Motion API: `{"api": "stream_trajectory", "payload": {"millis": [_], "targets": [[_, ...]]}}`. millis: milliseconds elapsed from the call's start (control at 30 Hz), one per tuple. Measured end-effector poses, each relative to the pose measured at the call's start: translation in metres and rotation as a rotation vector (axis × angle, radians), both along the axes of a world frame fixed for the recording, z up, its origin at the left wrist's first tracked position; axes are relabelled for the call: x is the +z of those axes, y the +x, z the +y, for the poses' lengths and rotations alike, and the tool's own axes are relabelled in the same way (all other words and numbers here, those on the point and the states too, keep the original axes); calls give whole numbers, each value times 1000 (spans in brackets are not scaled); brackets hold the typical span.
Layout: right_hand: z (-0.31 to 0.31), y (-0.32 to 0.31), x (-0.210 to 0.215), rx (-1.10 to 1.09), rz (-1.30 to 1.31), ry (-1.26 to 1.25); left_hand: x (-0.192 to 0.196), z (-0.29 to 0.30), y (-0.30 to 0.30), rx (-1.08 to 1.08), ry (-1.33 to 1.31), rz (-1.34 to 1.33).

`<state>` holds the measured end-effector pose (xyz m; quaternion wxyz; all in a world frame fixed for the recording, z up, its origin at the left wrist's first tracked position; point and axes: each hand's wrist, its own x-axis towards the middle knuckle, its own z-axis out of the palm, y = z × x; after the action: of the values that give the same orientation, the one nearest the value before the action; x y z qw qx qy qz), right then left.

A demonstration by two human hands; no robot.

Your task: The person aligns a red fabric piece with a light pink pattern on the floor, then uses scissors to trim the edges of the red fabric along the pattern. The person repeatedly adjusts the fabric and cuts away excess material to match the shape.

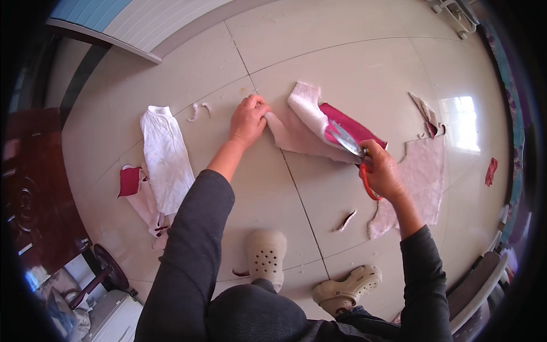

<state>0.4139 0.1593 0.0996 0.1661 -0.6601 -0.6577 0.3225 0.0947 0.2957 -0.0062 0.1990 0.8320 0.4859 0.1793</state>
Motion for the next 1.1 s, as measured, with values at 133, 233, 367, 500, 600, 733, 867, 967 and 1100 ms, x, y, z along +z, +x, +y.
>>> {"api": "stream_trajectory", "payload": {"millis": [133,233,367,500,600,733,867,967,1100], "targets": [[12,30,61,-52,371,-346,19,-4,-6,-73,-545,-404],[32,69,84,160,409,-516,68,-26,-10,31,-1184,-622],[83,84,95,222,42,-671,74,-70,-2,86,-1583,-940],[106,71,66,64,-587,-138,36,-122,27,397,-1464,-591],[89,63,56,4,-430,60,36,-111,24,315,-1289,-256],[42,28,36,-178,-143,-97,25,-85,20,250,-642,-285],[-10,24,-4,-200,-173,-299,26,-78,50,191,-828,-442],[-27,20,-38,-269,-154,-337,-11,-87,43,204,-525,-219],[-32,20,-55,-298,-198,-214,-6,-91,38,279,-609,-291]]}}
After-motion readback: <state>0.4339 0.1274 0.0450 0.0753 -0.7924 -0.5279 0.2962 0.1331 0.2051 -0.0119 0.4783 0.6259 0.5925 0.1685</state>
